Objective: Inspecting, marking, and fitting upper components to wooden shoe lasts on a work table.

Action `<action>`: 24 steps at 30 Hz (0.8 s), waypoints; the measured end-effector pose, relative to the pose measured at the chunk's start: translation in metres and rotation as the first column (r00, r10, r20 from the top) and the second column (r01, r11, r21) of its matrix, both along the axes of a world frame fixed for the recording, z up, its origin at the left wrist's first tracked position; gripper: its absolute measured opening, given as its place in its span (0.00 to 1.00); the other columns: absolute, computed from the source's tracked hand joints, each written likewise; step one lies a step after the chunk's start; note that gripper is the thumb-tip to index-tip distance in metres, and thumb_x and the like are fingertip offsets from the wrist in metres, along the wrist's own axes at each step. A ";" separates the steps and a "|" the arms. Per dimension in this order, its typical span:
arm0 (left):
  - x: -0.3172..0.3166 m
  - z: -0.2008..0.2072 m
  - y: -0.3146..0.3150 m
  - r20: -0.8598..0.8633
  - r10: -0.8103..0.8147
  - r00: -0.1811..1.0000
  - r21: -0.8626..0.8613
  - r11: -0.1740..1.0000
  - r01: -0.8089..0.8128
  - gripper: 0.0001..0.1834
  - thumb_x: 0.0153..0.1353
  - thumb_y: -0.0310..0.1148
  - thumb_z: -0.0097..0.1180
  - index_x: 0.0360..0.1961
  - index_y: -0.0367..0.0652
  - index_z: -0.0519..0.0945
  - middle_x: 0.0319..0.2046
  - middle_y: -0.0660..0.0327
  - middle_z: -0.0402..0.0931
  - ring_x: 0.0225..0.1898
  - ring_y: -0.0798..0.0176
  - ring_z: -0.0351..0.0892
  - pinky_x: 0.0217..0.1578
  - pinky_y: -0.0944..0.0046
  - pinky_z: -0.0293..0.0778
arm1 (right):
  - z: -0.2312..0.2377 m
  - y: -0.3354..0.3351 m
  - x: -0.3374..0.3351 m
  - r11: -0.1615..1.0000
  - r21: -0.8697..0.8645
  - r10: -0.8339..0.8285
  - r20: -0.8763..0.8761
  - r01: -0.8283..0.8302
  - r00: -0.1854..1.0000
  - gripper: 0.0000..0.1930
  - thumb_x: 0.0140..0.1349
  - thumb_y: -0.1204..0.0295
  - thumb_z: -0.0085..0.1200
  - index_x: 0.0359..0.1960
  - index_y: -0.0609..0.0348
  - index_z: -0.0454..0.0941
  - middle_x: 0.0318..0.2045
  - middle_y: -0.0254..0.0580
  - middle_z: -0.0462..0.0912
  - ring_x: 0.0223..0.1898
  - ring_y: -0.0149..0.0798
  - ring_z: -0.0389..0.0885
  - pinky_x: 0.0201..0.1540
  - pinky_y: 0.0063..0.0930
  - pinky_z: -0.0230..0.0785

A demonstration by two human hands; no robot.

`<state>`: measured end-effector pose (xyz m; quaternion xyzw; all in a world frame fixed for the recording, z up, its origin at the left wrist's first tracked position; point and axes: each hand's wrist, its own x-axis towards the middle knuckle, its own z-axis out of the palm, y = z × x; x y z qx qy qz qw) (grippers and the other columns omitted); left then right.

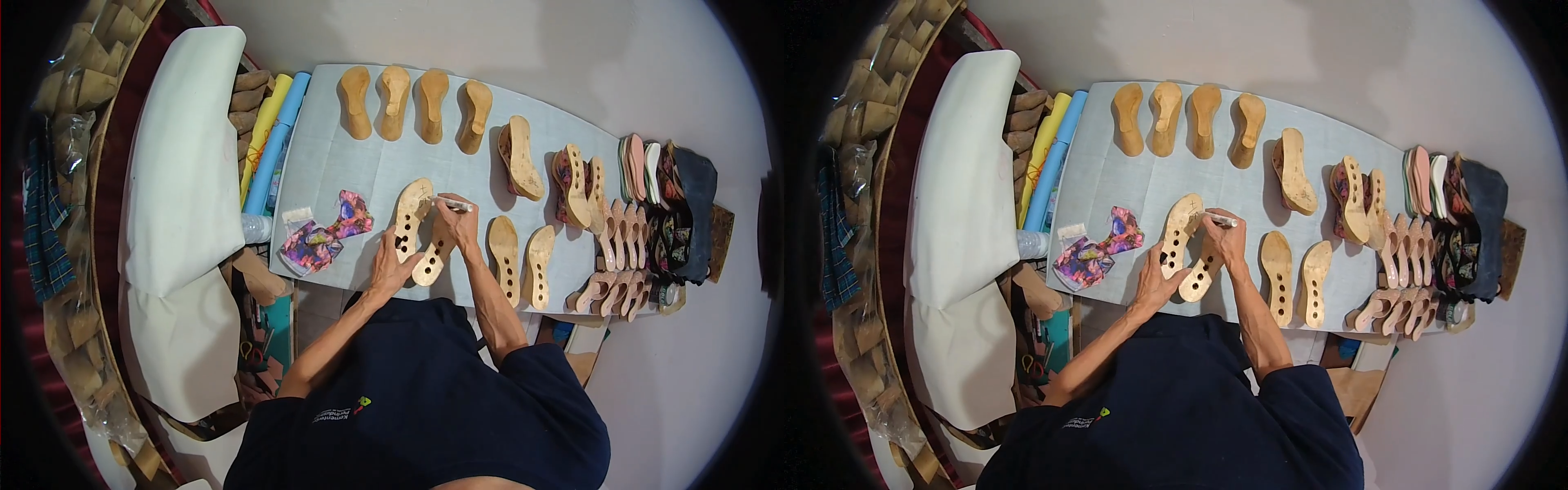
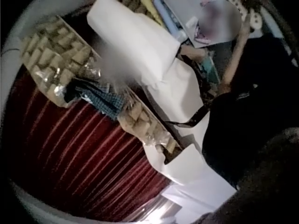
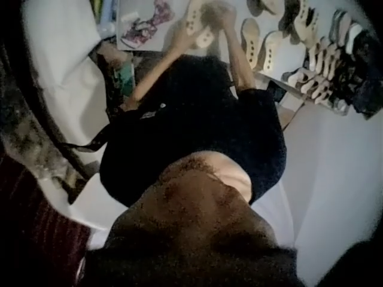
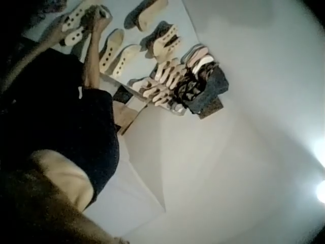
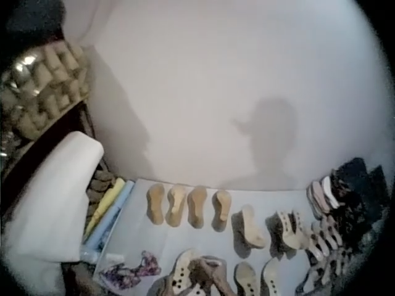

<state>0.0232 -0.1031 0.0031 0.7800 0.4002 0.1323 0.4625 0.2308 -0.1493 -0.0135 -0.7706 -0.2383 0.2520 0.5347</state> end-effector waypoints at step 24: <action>0.011 0.025 -0.006 0.216 -0.243 0.946 0.322 0.932 0.166 0.10 0.49 0.24 0.54 0.34 0.36 0.72 0.35 0.51 0.72 0.42 0.45 0.71 0.49 0.52 0.66 | 0.083 -0.065 -0.039 0.947 0.159 0.321 -0.386 -0.280 0.865 0.12 0.58 0.68 0.64 0.38 0.66 0.87 0.28 0.39 0.87 0.30 0.28 0.83 0.36 0.23 0.76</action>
